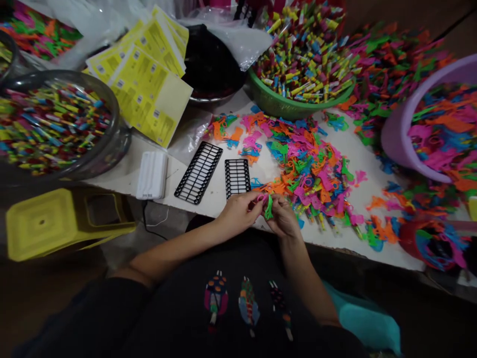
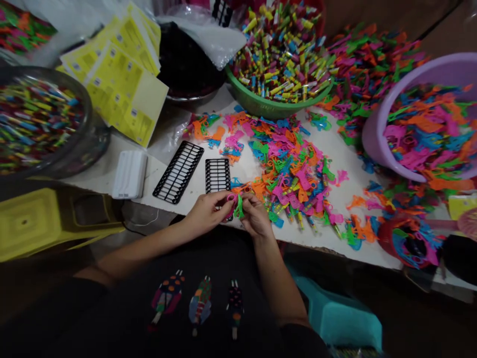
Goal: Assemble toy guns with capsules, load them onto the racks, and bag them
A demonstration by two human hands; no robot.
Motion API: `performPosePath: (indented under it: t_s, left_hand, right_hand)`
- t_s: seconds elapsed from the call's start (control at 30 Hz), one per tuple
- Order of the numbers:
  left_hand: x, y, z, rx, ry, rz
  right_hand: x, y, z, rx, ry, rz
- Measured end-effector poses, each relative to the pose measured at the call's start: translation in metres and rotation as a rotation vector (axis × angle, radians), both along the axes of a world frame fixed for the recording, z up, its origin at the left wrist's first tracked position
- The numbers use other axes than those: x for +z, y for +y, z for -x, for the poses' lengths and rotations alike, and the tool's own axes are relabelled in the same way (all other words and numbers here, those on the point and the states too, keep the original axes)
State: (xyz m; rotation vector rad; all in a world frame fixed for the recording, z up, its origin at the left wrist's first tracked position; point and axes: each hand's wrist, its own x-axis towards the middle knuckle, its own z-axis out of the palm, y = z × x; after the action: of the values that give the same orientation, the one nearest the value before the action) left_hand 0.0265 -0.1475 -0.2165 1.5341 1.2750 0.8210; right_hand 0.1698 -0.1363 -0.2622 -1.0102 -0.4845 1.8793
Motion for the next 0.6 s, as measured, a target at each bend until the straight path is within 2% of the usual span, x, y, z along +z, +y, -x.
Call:
performPosePath:
  t_s: [0.23,0.4,0.6]
  left_hand:
    - [0.004,-0.001,-0.004,-0.011,0.131,-0.142]
    - [0.003,-0.002,-0.006,-0.022,0.183,-0.195]
    - [0.004,-0.003,-0.007,-0.007,0.196,-0.184]
  right_hand:
    - [0.001,-0.002,0.004,0.023,-0.088,-0.061]
    - [-0.012,-0.003,0.002,0.052,-0.223,-0.075]
    - [-0.02,-0.004,0.0,0.038,-0.174,-0.067]
